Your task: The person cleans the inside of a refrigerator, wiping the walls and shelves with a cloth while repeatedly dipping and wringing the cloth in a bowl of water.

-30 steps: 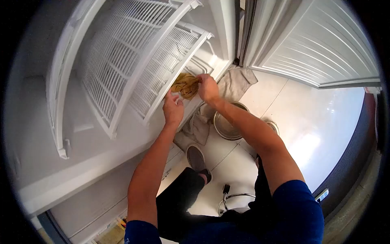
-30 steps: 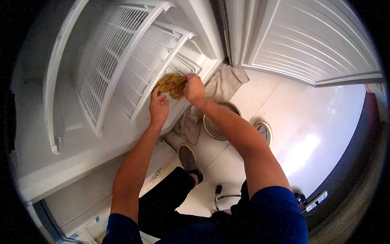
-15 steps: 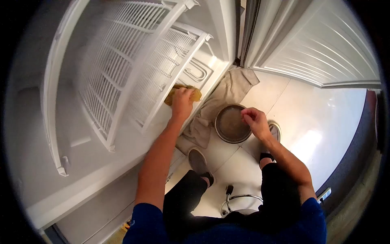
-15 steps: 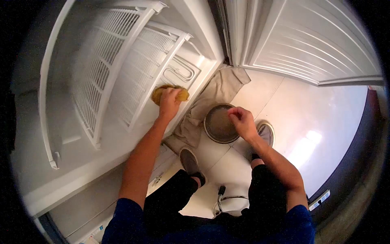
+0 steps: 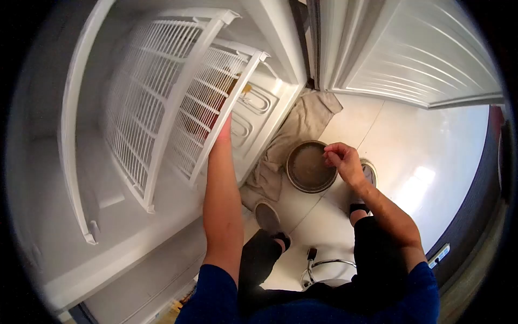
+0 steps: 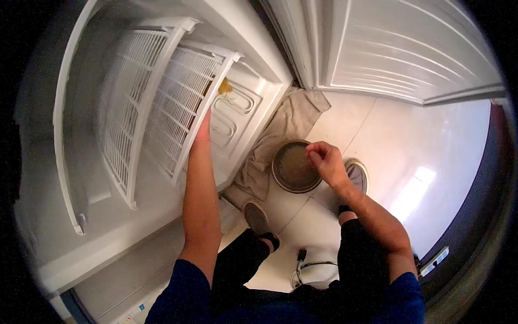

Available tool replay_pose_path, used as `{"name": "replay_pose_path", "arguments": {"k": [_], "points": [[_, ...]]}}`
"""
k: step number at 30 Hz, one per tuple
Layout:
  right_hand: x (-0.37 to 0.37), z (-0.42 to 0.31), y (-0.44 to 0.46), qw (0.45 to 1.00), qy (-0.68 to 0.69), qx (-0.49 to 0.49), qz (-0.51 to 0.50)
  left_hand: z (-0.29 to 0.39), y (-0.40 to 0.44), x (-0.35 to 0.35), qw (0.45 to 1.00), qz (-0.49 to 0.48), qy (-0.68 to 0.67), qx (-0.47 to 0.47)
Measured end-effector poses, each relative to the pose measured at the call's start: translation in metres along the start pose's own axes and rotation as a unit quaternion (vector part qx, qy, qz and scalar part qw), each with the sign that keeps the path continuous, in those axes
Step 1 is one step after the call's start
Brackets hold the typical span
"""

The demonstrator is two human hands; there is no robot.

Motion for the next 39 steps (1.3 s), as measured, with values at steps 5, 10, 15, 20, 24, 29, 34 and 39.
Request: {"name": "replay_pose_path", "arguments": {"k": [5,10,15,20,24,29,34,39], "points": [[-0.008,-0.010,-0.003,0.999,-0.036,-0.017,0.027,-0.037,0.046,-0.005,0.999,-0.017,0.007,-0.044],[-0.005,0.002,-0.002,1.000,-0.018,-0.014,0.016,0.012,0.028,-0.020,0.998,0.009,0.002,0.056],[-0.009,-0.008,-0.007,0.998,-0.060,-0.003,0.003,0.076,-0.064,-0.043,0.977,-0.036,-0.145,0.149],[-0.001,-0.001,-0.003,0.997,-0.073,-0.018,0.001,0.068,-0.087,-0.056,0.951,-0.161,-0.261,0.037],[0.004,0.012,0.000,0.995,-0.086,-0.046,-0.011,0.023,-0.085,-0.051,0.974,-0.168,-0.147,-0.050],[0.006,0.014,0.000,0.997,-0.068,-0.022,-0.018,-0.005,-0.077,-0.039,0.980,-0.097,-0.146,-0.097],[0.012,0.018,0.004,0.996,-0.080,-0.044,-0.018,-0.049,-0.092,-0.040,0.984,-0.033,-0.039,-0.172],[0.009,0.003,0.002,0.991,-0.117,-0.068,-0.015,-0.084,-0.136,0.012,0.986,-0.024,0.087,-0.144]]}}
Point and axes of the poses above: each hand's wrist, its own y-axis towards the middle knuckle, its own x-axis out of the palm, z = x × y, the point moved 6 cm from there along y, towards the middle knuckle, and after that the axes turned 8 degrees about -y, right-handed, at the moved point
